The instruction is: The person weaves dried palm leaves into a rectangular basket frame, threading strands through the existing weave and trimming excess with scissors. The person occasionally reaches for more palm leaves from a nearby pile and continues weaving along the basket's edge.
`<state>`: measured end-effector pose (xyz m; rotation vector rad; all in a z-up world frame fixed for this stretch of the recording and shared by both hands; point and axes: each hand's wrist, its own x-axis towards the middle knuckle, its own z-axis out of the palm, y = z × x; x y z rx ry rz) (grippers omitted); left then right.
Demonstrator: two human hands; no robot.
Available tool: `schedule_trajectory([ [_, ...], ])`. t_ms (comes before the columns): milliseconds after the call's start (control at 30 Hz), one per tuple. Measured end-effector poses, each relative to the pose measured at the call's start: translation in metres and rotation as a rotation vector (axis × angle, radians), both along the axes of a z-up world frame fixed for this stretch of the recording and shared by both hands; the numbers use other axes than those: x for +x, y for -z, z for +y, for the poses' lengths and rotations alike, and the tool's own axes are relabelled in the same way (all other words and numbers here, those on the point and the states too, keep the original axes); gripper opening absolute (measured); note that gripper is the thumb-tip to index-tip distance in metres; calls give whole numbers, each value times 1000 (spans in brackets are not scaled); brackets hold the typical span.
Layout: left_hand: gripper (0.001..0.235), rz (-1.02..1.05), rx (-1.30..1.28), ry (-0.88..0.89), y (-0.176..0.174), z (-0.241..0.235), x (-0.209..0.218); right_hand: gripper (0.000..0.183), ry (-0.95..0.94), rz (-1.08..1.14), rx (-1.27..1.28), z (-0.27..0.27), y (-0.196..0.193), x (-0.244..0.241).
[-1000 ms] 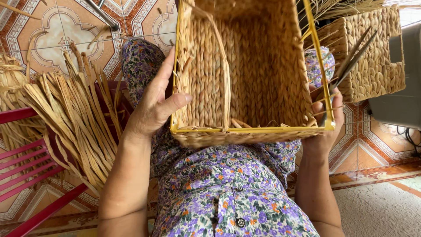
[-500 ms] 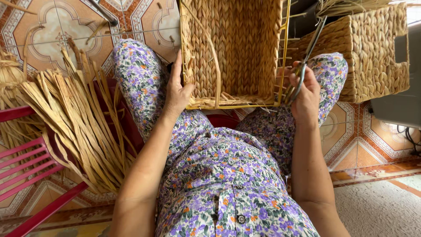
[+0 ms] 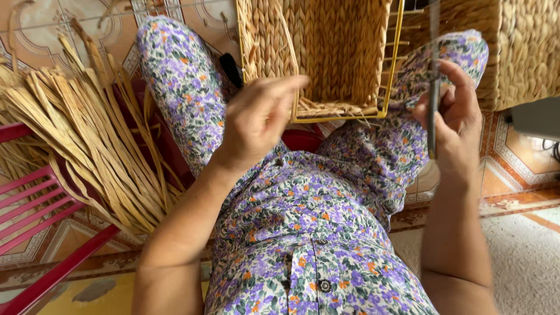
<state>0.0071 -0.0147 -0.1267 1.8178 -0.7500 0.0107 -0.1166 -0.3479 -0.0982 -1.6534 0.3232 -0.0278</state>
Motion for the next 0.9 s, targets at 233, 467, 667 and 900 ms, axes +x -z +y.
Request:
schedule_trajectory([
  [233, 15, -26, 694, 439, 47, -76, 34, 68, -592, 503, -736, 16, -45, 24],
  [467, 17, 307, 1215, 641, 102, -95, 52, 66, -879, 853, -972, 29, -40, 63],
  [667, 16, 210, 904, 517, 112, -83, 51, 71, -1015, 892, -1004, 35, -32, 89],
  [900, 17, 117, 701, 473, 111, -83, 44, 67, -1174, 875, -1144, 47, -27, 98],
])
